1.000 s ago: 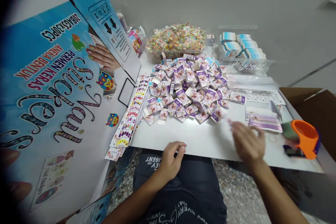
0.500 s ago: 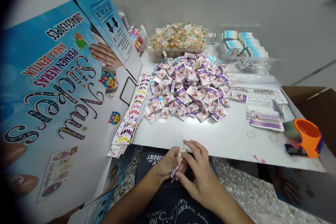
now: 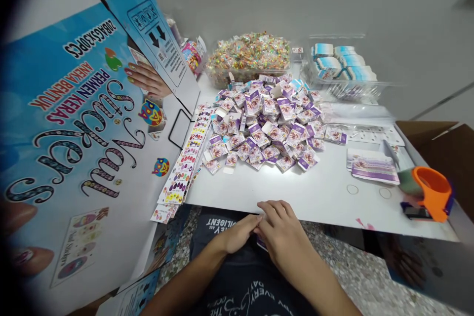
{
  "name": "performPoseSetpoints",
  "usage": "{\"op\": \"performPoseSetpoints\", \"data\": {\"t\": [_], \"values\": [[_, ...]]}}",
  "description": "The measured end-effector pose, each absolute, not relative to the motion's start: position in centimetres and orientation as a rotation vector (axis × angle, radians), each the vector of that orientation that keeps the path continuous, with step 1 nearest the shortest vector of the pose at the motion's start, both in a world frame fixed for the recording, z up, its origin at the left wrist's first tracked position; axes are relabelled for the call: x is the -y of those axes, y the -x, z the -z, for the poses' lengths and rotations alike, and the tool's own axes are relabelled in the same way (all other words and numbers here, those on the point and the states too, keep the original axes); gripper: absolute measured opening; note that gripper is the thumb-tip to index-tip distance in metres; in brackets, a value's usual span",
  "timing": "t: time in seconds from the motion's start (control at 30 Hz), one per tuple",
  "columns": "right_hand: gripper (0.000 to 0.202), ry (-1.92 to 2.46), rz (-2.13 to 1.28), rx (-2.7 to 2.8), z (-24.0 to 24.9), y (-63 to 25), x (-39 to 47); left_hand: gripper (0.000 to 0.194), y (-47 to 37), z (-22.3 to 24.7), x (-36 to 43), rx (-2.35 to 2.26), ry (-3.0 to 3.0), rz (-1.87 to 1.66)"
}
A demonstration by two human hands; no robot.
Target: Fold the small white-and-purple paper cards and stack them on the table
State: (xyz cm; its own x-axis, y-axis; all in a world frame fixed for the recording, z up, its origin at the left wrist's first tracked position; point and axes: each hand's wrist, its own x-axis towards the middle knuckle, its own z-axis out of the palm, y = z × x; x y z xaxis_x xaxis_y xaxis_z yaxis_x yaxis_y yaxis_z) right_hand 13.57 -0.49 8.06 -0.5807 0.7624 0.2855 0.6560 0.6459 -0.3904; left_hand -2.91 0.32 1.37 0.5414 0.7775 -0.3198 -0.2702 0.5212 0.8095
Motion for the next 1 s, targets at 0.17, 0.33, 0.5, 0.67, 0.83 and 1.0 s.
{"op": "performPoseSetpoints", "data": {"t": [0.17, 0.33, 0.5, 0.67, 0.83, 1.0], "values": [[0.011, 1.147, -0.292, 2.424, -7.7, -12.7, 0.2, 0.043, 0.9, -0.9, 0.7, -0.694, -0.318, -0.912], [0.031, 1.175, -0.352, 2.276, -7.2, -12.5, 0.2, 0.037, 0.6, -2.3, 0.3, -0.660, -0.059, -1.003], [0.040, 1.078, -0.375, 2.138, -5.7, -12.6, 0.8, 0.041, 1.3, -2.5, -0.5, -0.695, -0.081, -1.002], [0.030, 1.108, -0.579, 2.151, -5.4, -12.6, 1.2, 0.027, 1.6, -0.9, 0.0, -0.756, -0.117, -0.872], [0.028, 1.102, -0.669, 1.979, -4.2, -12.4, 1.3, 0.047, 1.6, -0.8, -0.1, -0.760, -0.199, -0.708], [0.051, 1.092, -0.539, 1.921, -3.0, -12.3, 1.1, 0.068, 1.8, -2.1, -0.9, -0.816, -0.303, -0.708]]}}
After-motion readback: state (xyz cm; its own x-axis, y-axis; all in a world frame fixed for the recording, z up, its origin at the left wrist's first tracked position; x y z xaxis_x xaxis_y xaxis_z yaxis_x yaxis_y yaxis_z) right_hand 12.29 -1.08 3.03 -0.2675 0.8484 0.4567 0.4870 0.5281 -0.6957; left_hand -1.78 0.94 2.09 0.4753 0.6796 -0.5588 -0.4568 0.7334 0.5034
